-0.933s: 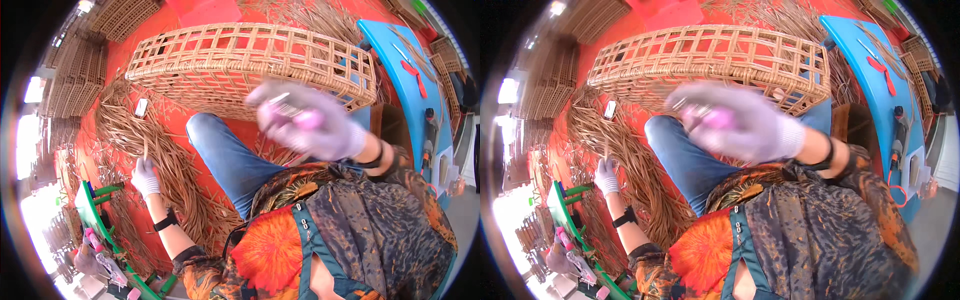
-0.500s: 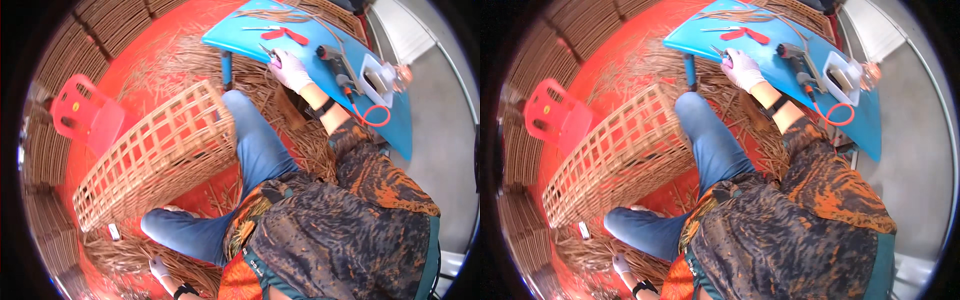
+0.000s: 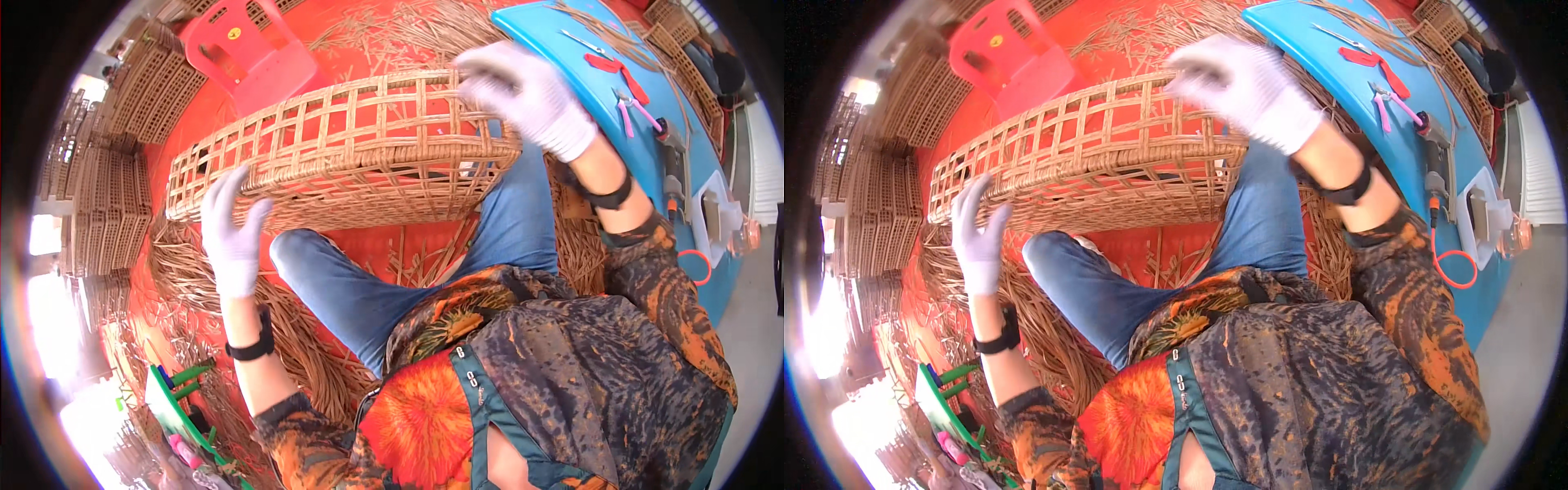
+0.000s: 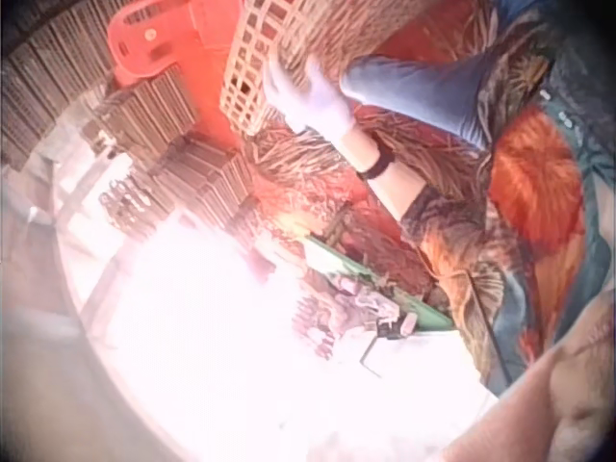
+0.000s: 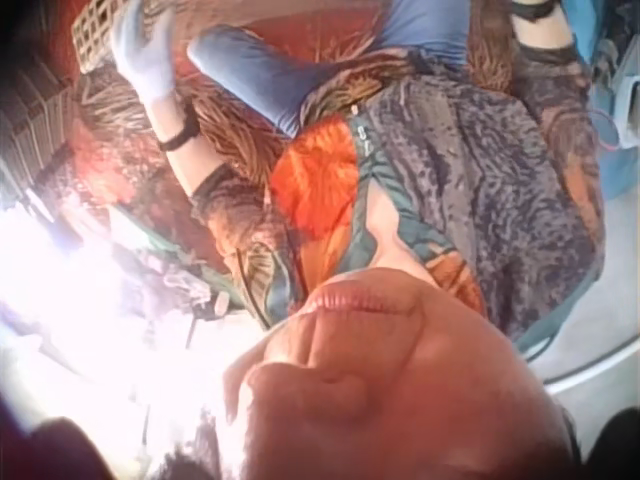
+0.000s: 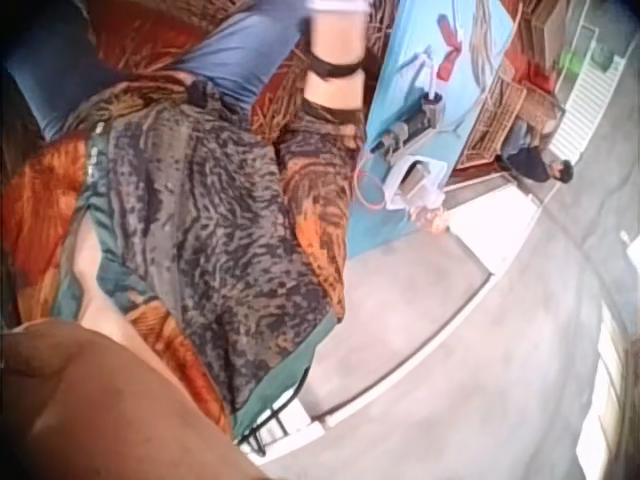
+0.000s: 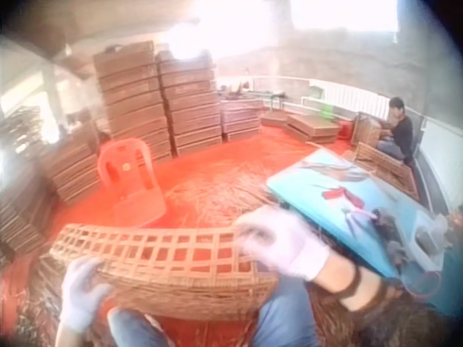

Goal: The person weaves strips of material into a wicker frame by hand, secures them with a staple gun, and trims the excess with shears. They then turn the frame over to staple the interior before continuing to weave and trim more strips.

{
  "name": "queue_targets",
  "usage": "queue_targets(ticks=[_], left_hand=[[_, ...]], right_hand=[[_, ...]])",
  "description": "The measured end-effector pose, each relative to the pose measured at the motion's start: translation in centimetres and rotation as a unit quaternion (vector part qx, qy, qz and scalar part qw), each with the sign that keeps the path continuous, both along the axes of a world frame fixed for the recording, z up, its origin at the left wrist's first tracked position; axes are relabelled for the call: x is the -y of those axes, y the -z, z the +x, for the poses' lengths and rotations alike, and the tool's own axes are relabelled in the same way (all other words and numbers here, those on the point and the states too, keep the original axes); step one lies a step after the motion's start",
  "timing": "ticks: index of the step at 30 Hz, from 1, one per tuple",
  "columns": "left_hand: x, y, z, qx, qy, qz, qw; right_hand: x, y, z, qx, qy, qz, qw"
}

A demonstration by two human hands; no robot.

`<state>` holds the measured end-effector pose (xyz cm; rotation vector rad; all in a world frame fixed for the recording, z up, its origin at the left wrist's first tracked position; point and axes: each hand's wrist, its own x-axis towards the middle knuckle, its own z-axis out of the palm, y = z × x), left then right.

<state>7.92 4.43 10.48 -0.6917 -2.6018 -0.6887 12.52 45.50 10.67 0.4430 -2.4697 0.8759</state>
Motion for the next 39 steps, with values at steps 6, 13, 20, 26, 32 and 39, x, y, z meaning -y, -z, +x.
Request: queue_targets(ticks=[6,13,20,26,32,39], left_hand=[[-3.5,0.7,-2.5,-0.013,0.082,-0.097,0.992],[-5.0,0.3,-3.3,-0.009,0.105,-0.125,0.987],[-5.4,1.4,-4.0,0.076,0.115,-0.041,0.990],[-5.6,1.9,-3.2,0.065,0.134,-0.004,0.989],[-6.0,1.4,-3.0,0.013,0.148,-0.030,0.988],[-7.4,2.4,-2.3,-0.025,0.181,-0.040,0.982]], right_hand=[[10.8,3.0,-1.9,-0.055,-0.009,0.163,0.985],[12.6,2.3,-0.7,-0.028,0.055,0.218,0.974],[12.4,3.1,-1.8,-0.022,0.021,0.157,0.987],[12.4,4.4,-0.8,-0.070,-0.022,0.095,0.993],[13.0,4.8,-1.4,-0.120,-0.018,0.121,0.985],[12.3,5.5,-0.6,-0.162,0.000,0.138,0.977]])
